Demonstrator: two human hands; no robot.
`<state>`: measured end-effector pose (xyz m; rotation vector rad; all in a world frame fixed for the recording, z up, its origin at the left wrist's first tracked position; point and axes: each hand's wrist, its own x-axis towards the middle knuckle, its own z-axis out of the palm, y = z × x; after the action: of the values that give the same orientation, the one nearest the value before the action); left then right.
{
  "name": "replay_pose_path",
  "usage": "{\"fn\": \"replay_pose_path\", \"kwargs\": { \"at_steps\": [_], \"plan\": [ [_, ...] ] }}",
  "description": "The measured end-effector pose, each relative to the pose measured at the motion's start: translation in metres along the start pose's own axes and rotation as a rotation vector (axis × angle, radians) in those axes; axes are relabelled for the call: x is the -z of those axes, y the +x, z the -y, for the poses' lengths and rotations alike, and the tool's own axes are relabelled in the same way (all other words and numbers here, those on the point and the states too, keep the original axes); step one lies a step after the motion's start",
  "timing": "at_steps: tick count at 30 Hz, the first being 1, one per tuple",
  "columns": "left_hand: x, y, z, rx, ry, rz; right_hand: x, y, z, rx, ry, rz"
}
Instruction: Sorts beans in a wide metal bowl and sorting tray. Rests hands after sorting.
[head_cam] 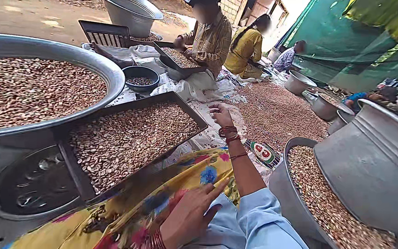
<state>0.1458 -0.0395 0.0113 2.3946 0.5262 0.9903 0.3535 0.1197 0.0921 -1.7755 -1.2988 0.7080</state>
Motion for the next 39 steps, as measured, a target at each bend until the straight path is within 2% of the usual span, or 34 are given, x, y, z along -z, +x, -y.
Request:
{"fn": "replay_pose_path", "kwargs": {
  "at_steps": [2, 4, 7, 15, 18, 22, 25, 28, 35, 39],
  "plan": [
    [-0.018, 0.002, -0.012, -0.054, 0.045, 0.117, -0.005, -0.003, 0.001, 0.028, -0.094, -0.004],
    [-0.023, 0.006, -0.019, -0.034, 0.101, 0.166, -0.009, -0.006, 0.004, 0.043, -0.204, -0.017],
    [-0.026, 0.009, -0.021, 0.021, 0.160, 0.122, -0.015, -0.022, -0.004, 0.037, -0.335, -0.040],
    [-0.033, 0.007, -0.017, 0.102, 0.213, 0.064, -0.023, -0.030, -0.008, 0.086, -0.432, -0.080],
    [-0.034, 0.012, -0.017, 0.093, 0.243, 0.059, -0.024, -0.031, -0.007, 0.173, -0.448, -0.098],
    [-0.035, 0.020, -0.018, 0.084, 0.283, 0.067, -0.027, -0.031, -0.011, 0.097, -0.447, -0.082],
    [-0.036, 0.021, -0.018, 0.087, 0.301, 0.071, -0.028, -0.034, -0.006, 0.149, -0.450, -0.090],
    [-0.039, 0.017, -0.015, 0.066, 0.331, 0.053, -0.027, -0.036, -0.009, 0.047, -0.426, -0.051],
    [-0.038, 0.009, -0.015, 0.070, 0.292, 0.062, -0.031, -0.026, -0.009, 0.138, -0.478, -0.077],
    [-0.039, 0.007, -0.018, 0.077, 0.261, 0.102, -0.026, -0.026, -0.015, 0.028, -0.564, -0.025]
  ]
}}
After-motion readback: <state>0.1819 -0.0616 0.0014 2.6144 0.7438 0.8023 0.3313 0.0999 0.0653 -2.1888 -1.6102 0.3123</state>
